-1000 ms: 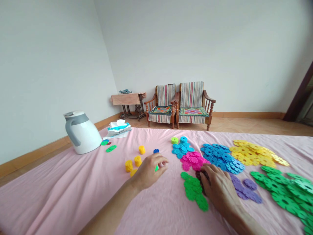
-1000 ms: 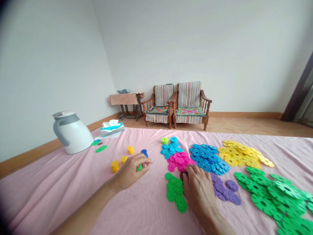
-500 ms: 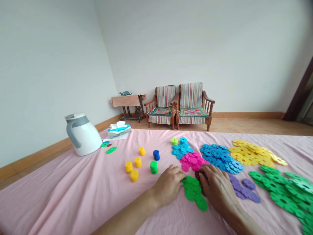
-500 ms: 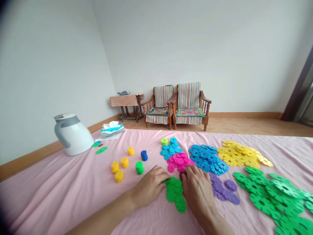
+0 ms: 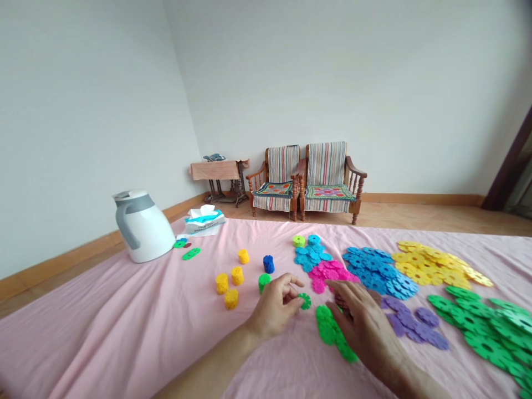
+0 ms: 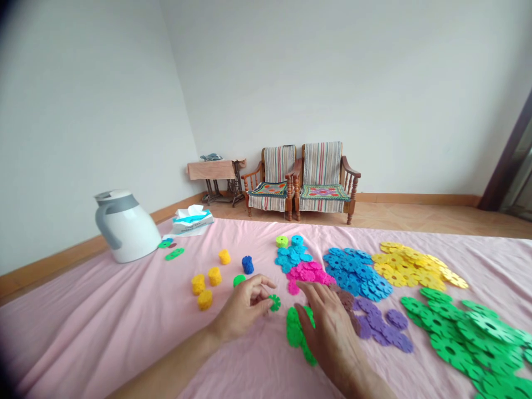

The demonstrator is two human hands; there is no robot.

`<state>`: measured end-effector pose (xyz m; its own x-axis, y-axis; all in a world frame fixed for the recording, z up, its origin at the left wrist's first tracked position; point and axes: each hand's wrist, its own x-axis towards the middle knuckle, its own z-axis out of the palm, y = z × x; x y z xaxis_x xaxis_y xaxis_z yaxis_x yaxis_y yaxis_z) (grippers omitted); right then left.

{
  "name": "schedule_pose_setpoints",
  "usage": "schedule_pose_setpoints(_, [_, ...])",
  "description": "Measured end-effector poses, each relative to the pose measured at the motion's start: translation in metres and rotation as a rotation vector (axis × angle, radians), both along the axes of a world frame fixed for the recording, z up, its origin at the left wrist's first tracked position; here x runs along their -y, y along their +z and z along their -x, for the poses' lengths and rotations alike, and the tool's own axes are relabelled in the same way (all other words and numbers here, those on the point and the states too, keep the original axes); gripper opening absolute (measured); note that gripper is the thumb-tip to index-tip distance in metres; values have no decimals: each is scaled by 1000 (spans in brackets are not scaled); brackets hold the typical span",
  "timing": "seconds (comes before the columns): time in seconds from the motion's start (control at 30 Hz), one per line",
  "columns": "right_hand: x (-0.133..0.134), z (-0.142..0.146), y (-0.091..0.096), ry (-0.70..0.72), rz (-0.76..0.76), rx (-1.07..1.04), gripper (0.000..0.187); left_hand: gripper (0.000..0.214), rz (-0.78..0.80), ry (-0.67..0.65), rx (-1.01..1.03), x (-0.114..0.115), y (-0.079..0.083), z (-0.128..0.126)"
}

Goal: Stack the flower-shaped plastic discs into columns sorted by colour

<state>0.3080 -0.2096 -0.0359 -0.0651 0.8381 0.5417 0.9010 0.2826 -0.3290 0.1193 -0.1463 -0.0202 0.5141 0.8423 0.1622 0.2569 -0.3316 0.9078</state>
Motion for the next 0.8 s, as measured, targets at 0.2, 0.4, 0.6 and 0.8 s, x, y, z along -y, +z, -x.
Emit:
schedule_pose_setpoints(0.2, [13,23,11,151,63,61,36,31,225,-96,148,4,-3,-3])
schedule_pose_setpoints(0.4, [13,26,9,176,-14,117,27,36,274,-143,147,7,0,-3])
schedule_pose_setpoints(0.6, [11,22,-3,104,-88,39,26,21,22,45,95,0,14,10])
schedule_pose_setpoints(0.8, [1,28,4,25,49,-126,24,21,-415,430,-115,-23,28,55])
